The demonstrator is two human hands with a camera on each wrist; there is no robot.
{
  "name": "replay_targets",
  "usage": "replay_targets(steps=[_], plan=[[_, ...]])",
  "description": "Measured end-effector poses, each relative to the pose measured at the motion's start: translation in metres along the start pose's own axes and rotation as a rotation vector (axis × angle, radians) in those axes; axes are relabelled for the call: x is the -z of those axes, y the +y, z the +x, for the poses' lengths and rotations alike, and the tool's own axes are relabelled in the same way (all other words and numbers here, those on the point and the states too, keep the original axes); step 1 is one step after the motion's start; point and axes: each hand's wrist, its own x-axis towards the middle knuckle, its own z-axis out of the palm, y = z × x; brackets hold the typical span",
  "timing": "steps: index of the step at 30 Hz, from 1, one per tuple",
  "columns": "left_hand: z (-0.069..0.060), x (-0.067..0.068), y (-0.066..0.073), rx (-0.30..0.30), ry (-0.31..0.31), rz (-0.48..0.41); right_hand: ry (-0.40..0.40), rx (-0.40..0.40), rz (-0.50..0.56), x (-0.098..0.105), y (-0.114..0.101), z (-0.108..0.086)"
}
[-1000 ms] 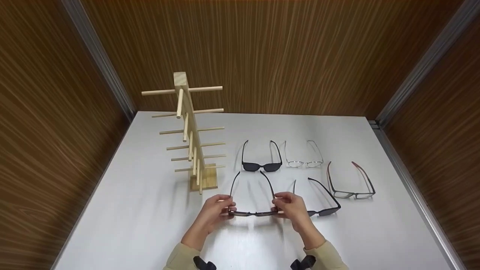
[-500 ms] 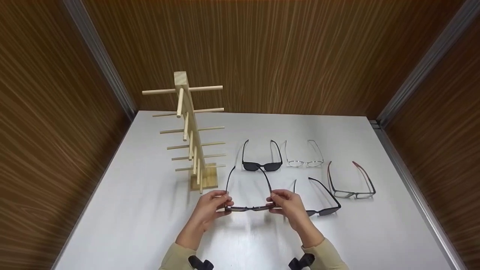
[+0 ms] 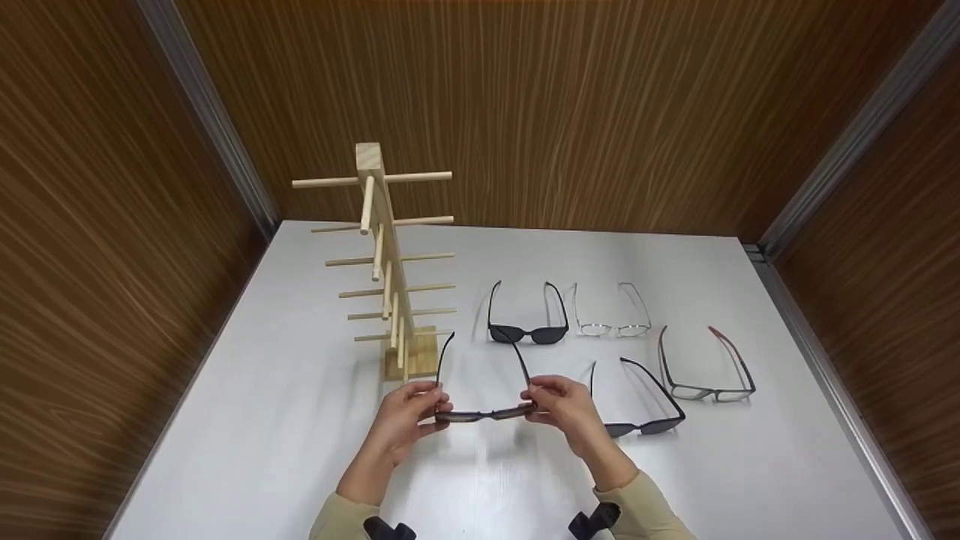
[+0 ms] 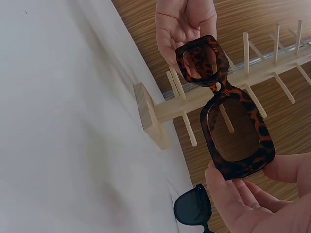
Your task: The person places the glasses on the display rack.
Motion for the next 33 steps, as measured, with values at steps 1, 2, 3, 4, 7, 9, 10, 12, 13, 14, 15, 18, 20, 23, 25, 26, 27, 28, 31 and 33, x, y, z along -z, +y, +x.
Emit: replay_targets(steps=[1, 2, 3, 4, 7, 9, 10, 12, 13, 14, 15, 18, 20, 23, 25, 26, 27, 28, 31, 33], plan=[[-0.001, 0.001, 0.000, -0.004, 0.003, 0.001, -0.003, 0.001, -0.002, -0.001, 0.000, 0.000], [-0.001, 0.002, 0.001, -0.009, 0.004, 0.001, -0.008, 0.003, -0.004, -0.002, -0.001, 0.001], [-0.002, 0.003, 0.001, -0.012, 0.008, 0.001, -0.013, 0.006, -0.003, -0.004, -0.001, 0.001], [-0.003, 0.004, 0.001, -0.016, 0.010, 0.002, -0.018, 0.011, -0.003, -0.005, -0.001, 0.001], [-0.006, 0.007, 0.002, -0.023, 0.013, 0.009, -0.030, 0.019, 0.004, -0.009, -0.002, 0.002], [-0.007, 0.009, 0.003, -0.023, 0.021, 0.014, -0.039, 0.023, 0.007, -0.012, -0.003, 0.003], [-0.008, 0.011, 0.003, -0.024, 0.025, 0.019, -0.044, 0.025, 0.007, -0.013, -0.003, 0.003], [-0.010, 0.014, 0.004, -0.023, 0.035, 0.021, -0.057, 0.027, 0.005, -0.016, -0.003, 0.004], [-0.010, 0.015, 0.005, -0.021, 0.040, 0.021, -0.063, 0.029, 0.005, -0.018, -0.004, 0.005], [-0.011, 0.016, 0.005, -0.019, 0.045, 0.018, -0.069, 0.029, 0.005, -0.020, -0.005, 0.005], [-0.011, 0.018, 0.006, -0.015, 0.051, 0.015, -0.076, 0.029, 0.006, -0.022, -0.006, 0.005], [-0.013, 0.021, 0.008, -0.010, 0.067, 0.006, -0.098, 0.033, 0.003, -0.027, -0.011, 0.003], [-0.015, 0.024, 0.009, -0.007, 0.081, 0.007, -0.110, 0.034, -0.002, -0.032, -0.015, 0.000], [-0.017, 0.027, 0.011, -0.006, 0.101, 0.017, -0.126, 0.043, -0.014, -0.037, -0.018, -0.001], [-0.018, 0.030, 0.012, -0.005, 0.115, 0.017, -0.131, 0.045, -0.013, -0.040, -0.016, 0.002], [-0.019, 0.031, 0.012, -0.005, 0.123, 0.016, -0.132, 0.045, -0.011, -0.041, -0.014, 0.004], [-0.019, 0.032, 0.013, -0.004, 0.131, 0.015, -0.133, 0.044, -0.010, -0.042, -0.011, 0.007], [-0.020, 0.034, 0.013, -0.003, 0.141, 0.013, -0.133, 0.041, -0.008, -0.043, -0.008, 0.010], [-0.021, 0.038, 0.015, 0.000, 0.163, 0.005, -0.134, 0.031, -0.003, -0.048, -0.003, 0.017], [-0.021, 0.041, 0.016, 0.000, 0.178, 0.004, -0.135, 0.025, -0.004, -0.052, -0.002, 0.020]])
